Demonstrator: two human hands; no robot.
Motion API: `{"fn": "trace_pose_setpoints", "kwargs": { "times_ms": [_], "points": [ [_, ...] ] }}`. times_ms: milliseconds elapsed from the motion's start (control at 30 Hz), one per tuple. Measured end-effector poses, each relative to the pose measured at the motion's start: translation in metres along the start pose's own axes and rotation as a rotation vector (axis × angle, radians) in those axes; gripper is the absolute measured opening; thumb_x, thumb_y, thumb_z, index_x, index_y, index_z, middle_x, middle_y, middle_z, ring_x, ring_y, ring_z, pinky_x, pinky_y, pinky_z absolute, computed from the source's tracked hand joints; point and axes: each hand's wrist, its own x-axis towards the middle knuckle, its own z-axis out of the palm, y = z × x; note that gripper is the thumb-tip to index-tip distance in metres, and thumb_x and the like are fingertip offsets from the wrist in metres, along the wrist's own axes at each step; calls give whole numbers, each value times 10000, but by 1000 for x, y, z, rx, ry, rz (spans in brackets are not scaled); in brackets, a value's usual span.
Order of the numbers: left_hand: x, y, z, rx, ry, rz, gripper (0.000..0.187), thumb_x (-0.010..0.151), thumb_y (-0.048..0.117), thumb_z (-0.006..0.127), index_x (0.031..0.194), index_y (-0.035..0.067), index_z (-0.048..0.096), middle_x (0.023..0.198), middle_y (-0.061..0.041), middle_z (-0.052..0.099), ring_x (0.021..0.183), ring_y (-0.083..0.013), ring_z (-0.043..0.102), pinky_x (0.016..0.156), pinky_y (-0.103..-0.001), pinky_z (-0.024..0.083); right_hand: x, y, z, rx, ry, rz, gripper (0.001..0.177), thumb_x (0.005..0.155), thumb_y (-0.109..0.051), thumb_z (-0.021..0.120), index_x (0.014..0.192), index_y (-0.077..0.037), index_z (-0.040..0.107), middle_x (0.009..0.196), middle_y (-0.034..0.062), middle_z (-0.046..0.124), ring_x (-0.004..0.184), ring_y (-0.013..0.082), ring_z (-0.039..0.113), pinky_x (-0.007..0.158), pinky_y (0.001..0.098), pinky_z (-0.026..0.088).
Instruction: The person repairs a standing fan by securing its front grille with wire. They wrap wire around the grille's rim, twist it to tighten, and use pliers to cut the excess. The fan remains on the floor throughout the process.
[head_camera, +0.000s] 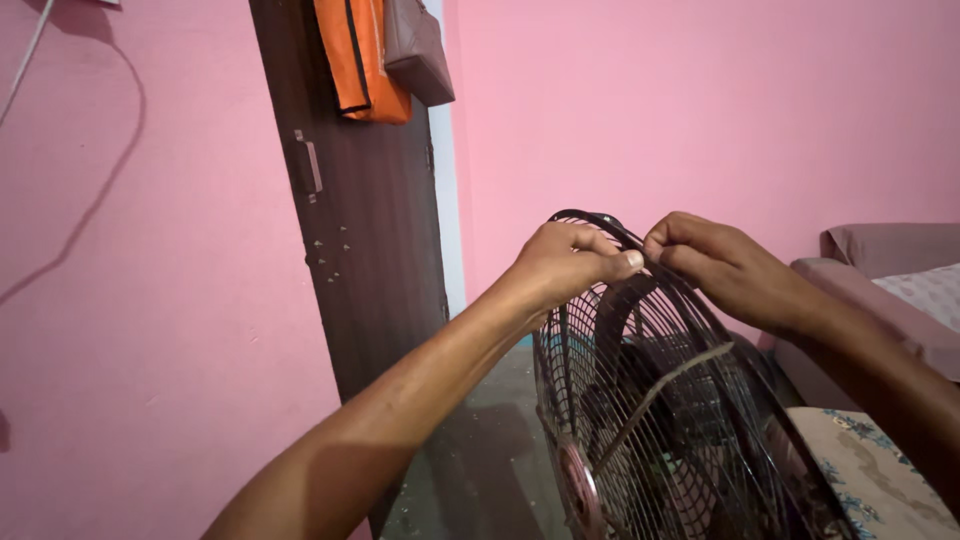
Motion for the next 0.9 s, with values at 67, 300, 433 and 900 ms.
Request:
{"fn": "trace_pose_setpoints", "kwargs": {
  "times_ms": [67, 300, 433, 900],
  "points": [
    [-2, 1, -1, -32, 16, -11, 247, 768, 262, 859, 745, 57, 722, 882, -104, 738, 912, -224, 706, 917, -448, 540, 2, 0, 0, 12, -15, 73, 280, 1017, -272, 489, 1058, -71, 679, 873, 53, 642, 813, 144, 586, 754, 336, 502],
    [-7, -1, -2, -92, 9, 14, 254, 775, 274, 859, 755, 70, 708, 881, -99, 727, 932, -227, 696, 945, -447, 527, -8, 7, -2, 204, -28, 80, 246, 984, -254, 529, 1102, -100, 679, 853, 20, 636, 781, 132, 566, 755, 334, 509],
    [-8, -1, -3, -93, -16, 17, 268, 789, 311, 842, 807, 62, 743, 936, -93, 740, 999, -228, 705, 989, -447, 503, -6, 13, -2, 174, -34, 103, 244, 1004, -243, 534, 1091, -85, 699, 883, 44, 685, 835, 146, 615, 806, 361, 518],
    [3, -45, -41, 371, 197, 74, 163, 963, 257, 686, 1022, 121, 753, 991, -39, 785, 968, -177, 741, 902, -377, 586, -6, 15, -1, 146, -23, 196, 257, 1017, -228, 520, 1101, -67, 702, 923, 80, 692, 851, 198, 615, 833, 419, 538]
  ]
}}
